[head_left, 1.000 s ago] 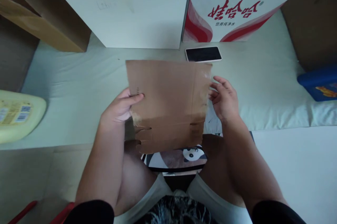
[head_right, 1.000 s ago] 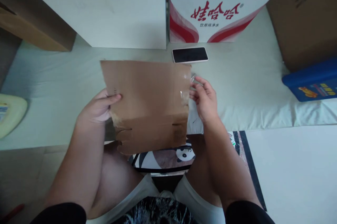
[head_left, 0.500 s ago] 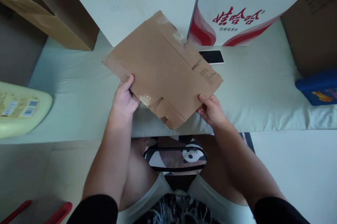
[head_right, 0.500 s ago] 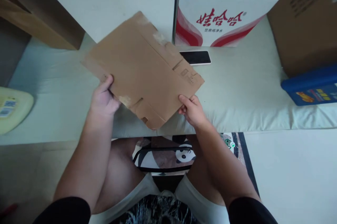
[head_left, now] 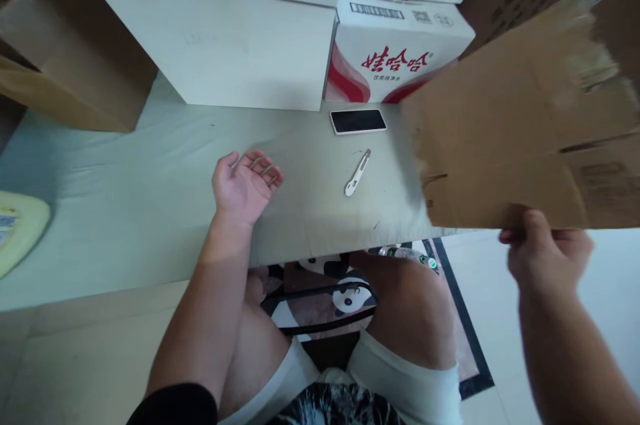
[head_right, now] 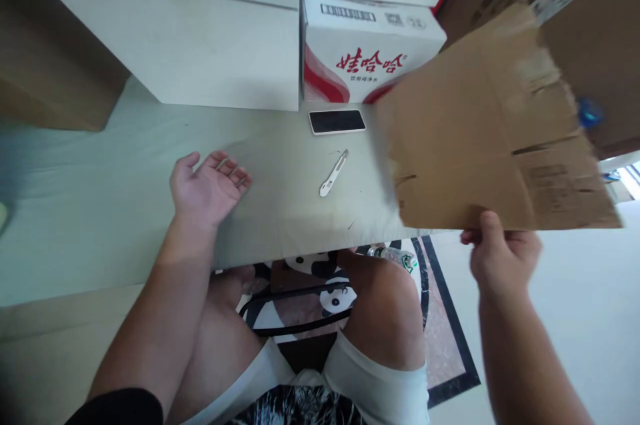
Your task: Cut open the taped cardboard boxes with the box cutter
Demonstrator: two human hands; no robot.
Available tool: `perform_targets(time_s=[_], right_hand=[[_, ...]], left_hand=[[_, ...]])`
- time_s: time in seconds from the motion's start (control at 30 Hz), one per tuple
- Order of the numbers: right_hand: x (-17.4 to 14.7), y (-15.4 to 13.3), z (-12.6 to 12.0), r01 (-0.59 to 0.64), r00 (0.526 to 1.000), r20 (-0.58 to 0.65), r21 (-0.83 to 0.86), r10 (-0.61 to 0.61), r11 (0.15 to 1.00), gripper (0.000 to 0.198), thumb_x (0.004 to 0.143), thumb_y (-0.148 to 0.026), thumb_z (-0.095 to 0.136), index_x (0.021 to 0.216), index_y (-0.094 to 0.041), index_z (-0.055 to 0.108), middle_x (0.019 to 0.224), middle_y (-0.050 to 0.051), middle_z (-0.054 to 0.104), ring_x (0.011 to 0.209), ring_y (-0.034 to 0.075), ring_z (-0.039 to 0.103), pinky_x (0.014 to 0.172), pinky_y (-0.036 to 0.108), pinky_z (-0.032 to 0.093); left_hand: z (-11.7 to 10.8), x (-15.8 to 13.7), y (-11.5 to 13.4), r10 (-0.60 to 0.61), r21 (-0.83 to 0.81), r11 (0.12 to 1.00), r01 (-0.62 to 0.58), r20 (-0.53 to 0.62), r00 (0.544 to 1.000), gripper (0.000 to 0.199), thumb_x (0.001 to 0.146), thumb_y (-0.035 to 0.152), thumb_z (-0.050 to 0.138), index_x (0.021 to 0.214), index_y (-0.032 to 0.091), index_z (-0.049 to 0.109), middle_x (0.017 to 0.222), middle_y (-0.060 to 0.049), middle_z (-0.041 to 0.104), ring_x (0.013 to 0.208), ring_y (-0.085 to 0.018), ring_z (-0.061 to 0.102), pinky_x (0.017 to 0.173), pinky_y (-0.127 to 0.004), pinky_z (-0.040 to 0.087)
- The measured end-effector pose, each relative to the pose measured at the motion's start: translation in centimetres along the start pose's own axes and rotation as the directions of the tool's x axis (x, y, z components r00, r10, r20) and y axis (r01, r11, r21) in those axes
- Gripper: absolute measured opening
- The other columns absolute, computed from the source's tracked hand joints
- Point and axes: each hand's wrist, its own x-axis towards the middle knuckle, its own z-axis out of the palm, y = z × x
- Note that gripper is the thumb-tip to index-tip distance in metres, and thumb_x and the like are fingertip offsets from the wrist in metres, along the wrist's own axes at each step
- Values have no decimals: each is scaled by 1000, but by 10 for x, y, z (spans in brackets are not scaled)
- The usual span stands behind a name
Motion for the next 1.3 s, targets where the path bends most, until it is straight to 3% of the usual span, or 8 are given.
perform_targets(time_s=[0.2, 0.4, 0.63, 0.83, 0.97, 1.07, 1.17, 1.3], right_hand=[[112, -6, 20, 178, 979, -33, -357, -203, 917, 21, 91, -17, 67, 71, -23, 65, 76, 9, 69, 57, 9, 62, 55, 33, 48], [213, -27, 132, -329, 940, -33, -342, 339, 880, 34, 112, -15, 45, 146, -10, 48, 128, 24, 72, 72, 2, 67, 73, 17, 56], [166, 3, 143, -336, 852, 150, -580, 502, 742, 11, 109, -15, 51, 112, -11, 60, 80, 2, 68, 64, 11, 67, 66, 24, 59], [77, -23, 194, 30, 775, 504, -632, 381, 775, 9, 97, -9, 63, 95, -18, 63, 70, 1, 70, 59, 14, 66, 65, 29, 53], [-7, -61, 262, 383, 548, 815, -447, 191, 809, 23, 83, -8, 73, 102, -22, 71, 72, -1, 74, 67, 17, 69, 79, 32, 55], [-83, -90, 316, 685, 180, 982, -82, -60, 724, 38, 85, -16, 68, 123, -24, 70, 78, 0, 77, 75, 22, 73, 85, 38, 57], [-163, -121, 367, 749, -68, 974, 191, -214, 634, 58, 87, -20, 63, 145, -26, 58, 90, 1, 80, 83, 22, 76, 91, 39, 60], [-253, -162, 424, 771, -216, 931, 348, -295, 534, 67, 93, -19, 44, 160, -25, 40, 104, -3, 79, 106, 22, 78, 105, 45, 55]], left_hand=[[1, 4, 3, -7, 10, 1000, 8, -73, 997, 30, 93, 43, 48, 77, 22, 62, 65, -5, 66, 55, -19, 66, 57, -32, 60], [8, 13, 4, -18, 22, 1000, 20, -77, 997, 31, 93, 41, 45, 77, 21, 62, 64, -5, 65, 54, -19, 65, 56, -32, 60], [6, 12, 9, 1, 24, 1000, 0, -33, 999, 34, 93, 41, 46, 73, 20, 63, 66, -5, 64, 54, -17, 63, 57, -31, 58], [-9, 3, 21, 277, 9, 961, -278, -114, 954, 31, 93, 40, 53, 70, 22, 63, 81, -6, 74, 68, -17, 67, 58, -27, 49], [-26, -15, 51, 478, 8, 869, -495, -273, 835, 27, 96, 39, 50, 82, 25, 67, 74, -2, 73, 64, -16, 64, 60, -27, 44], [-43, -30, 75, 544, -31, 802, -596, -375, 751, 34, 100, 39, 42, 76, 24, 61, 62, -1, 61, 59, -14, 58, 60, -26, 42], [-60, -38, 92, 598, -61, 729, -682, -429, 677, 39, 103, 41, 39, 70, 24, 51, 62, 1, 52, 56, -13, 50, 59, -25, 40], [-73, -40, 107, 586, -92, 698, -710, -496, 641, 41, 104, 32, 32, 66, 23, 43, 61, 0, 42, 54, -14, 42, 56, -28, 34]])
